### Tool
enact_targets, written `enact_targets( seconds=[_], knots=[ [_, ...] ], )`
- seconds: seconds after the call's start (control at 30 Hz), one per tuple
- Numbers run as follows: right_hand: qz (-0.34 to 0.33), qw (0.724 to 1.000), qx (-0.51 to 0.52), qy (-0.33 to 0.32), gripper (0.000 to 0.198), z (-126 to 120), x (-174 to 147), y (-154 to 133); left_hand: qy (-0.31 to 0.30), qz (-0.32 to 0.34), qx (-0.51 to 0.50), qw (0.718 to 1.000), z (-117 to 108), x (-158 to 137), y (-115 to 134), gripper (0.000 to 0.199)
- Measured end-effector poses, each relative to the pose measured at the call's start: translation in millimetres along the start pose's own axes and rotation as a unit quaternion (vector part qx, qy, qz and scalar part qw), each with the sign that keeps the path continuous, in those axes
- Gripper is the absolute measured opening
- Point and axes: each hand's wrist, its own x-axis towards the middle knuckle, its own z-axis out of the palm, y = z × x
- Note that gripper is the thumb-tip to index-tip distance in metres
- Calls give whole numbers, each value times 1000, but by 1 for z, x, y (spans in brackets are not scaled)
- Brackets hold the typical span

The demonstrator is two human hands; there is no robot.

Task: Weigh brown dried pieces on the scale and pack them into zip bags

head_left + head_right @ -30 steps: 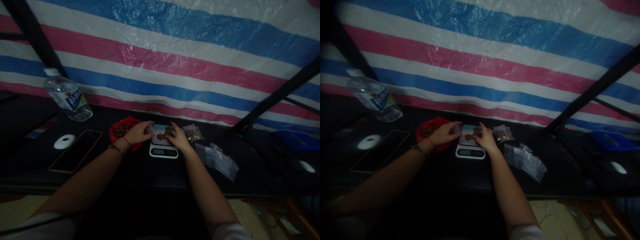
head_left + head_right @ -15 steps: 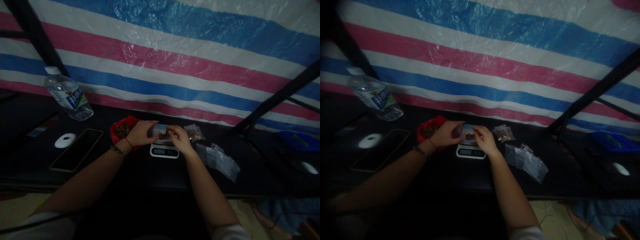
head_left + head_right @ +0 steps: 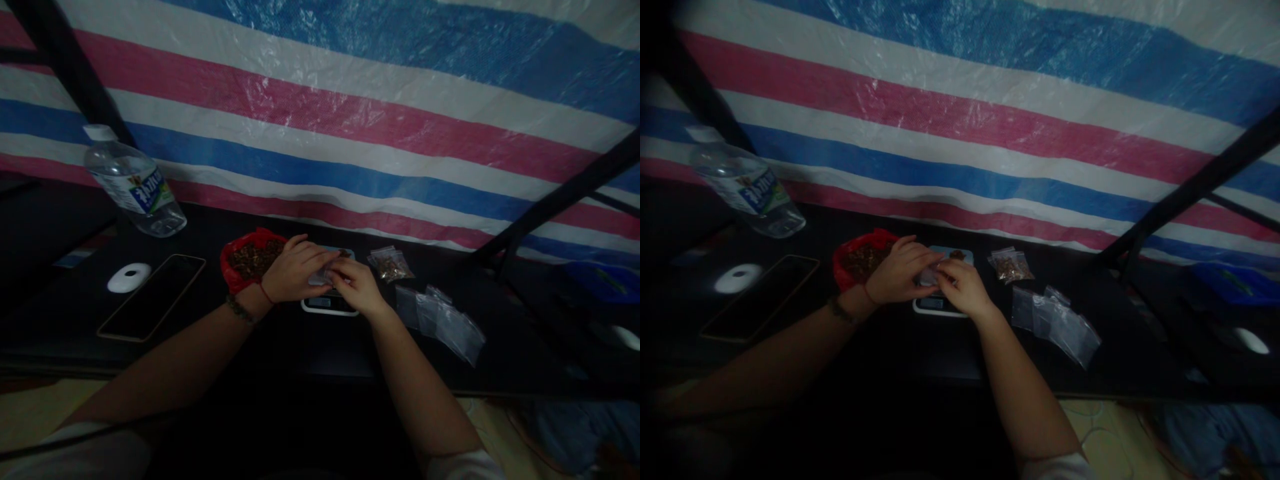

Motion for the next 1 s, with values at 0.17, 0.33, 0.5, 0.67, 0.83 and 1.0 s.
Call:
enact_targets(
  seconds=[0.17,0.33,0.5,0.67,0.83,1.0],
  knots=[
    [60,998,14,7,21,6,-1,5,-5,-9,15,1000,5,0,-2,71],
    [75,996,29,27,25,4,-1,7,0,-23,10,1000,7,-2,-5,62],
    [73,995,-18,62,20,-5,0,10,15,-107,-9,994,7,-4,-16,59],
    [60,990,-113,-57,21,-1,2,5,-76,-167,-50,982,6,-8,-38,51],
    [98,962,-208,-150,29,9,3,-4,-158,-170,-76,970,1,-10,-51,47],
    [128,946,-243,-173,33,11,3,-3,-206,-153,-92,962,-2,-9,-49,47]
  ],
)
